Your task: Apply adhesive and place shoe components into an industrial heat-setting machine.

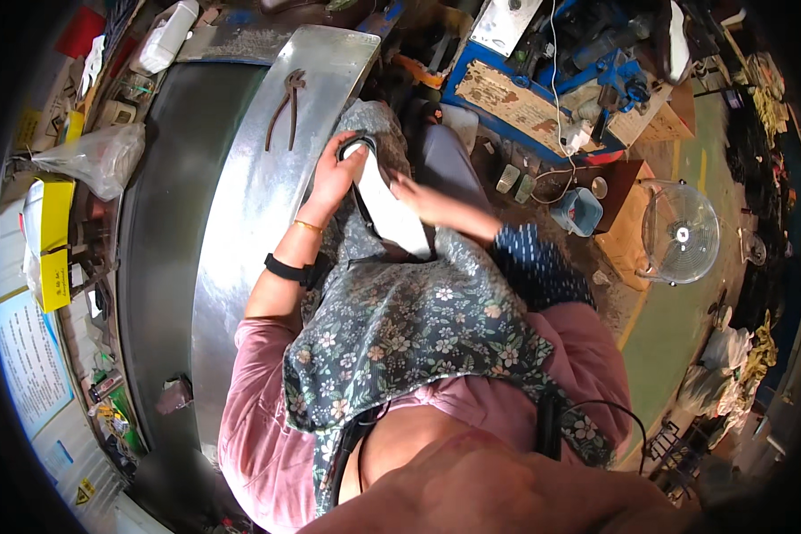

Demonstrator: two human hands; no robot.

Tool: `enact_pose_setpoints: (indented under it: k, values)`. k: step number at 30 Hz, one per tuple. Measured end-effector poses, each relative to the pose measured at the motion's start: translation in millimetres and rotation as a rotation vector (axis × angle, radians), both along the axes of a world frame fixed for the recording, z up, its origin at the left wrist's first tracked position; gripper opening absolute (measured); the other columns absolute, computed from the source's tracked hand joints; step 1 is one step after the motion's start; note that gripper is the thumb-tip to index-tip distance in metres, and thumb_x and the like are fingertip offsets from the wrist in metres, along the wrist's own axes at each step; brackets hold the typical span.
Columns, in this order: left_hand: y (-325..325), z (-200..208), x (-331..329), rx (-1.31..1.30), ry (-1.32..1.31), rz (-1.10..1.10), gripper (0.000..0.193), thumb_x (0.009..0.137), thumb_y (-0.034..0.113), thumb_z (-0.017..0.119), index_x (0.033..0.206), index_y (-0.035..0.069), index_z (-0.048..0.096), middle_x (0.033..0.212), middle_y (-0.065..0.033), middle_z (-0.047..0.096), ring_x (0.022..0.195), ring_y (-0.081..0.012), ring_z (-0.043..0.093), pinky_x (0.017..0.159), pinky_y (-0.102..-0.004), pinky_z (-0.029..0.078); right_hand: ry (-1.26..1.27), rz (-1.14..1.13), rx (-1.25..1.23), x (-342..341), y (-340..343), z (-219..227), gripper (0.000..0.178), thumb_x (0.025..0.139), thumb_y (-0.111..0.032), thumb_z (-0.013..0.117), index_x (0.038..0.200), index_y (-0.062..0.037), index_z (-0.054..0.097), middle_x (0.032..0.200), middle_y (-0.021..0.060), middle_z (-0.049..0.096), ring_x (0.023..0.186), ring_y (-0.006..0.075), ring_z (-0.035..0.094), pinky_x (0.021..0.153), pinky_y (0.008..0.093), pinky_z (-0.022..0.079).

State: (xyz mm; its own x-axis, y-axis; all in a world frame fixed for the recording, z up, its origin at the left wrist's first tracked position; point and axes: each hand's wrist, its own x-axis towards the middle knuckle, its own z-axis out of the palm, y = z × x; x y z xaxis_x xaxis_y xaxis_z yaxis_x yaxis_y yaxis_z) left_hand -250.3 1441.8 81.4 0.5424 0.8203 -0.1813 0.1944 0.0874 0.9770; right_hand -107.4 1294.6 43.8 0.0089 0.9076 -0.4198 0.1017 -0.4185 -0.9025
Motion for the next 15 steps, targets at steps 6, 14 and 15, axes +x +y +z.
enact_pose_setpoints:
  k: [6,14,15]
  values:
    - [16.7,5.0,-25.1,-0.734,-0.805,0.060,0.056,0.097,0.036,0.049,0.136,-0.003,0.046,0.132,-0.0127,0.055,0.122,-0.0227,0.051,0.106,-0.0364,0.038,-0.080,-0.094,0.134,-14.3,10.5,14.7,0.065,0.101,-0.037,0.043,0.146,0.0062,0.022,0.142,0.0303,0.041,0.133,0.0362,0.042,0.108,0.0375,0.034]
    - [5.4,55.4,-22.9,0.589,1.054,-0.112,0.051,0.101,0.034,0.031,0.095,0.000,0.068,0.084,-0.0246,0.068,0.081,-0.0398,0.068,0.071,-0.0445,0.055,-0.352,-0.032,0.067,-63.6,42.0,56.4,0.077,0.099,-0.042,0.039,0.148,0.0044,0.002,0.137,0.0407,0.036,0.118,0.0538,0.047,0.101,0.0475,0.040]
    - [10.5,59.0,-19.9,0.716,1.129,-0.202,0.051,0.100,0.032,0.031,0.087,0.001,0.069,0.078,-0.0215,0.069,0.073,-0.0401,0.068,0.065,-0.0458,0.055,-0.306,-0.079,0.013,-68.2,44.9,64.4,0.077,0.100,-0.040,0.039,0.148,0.0061,0.002,0.142,0.0385,0.031,0.127,0.0494,0.040,0.106,0.0436,0.035]
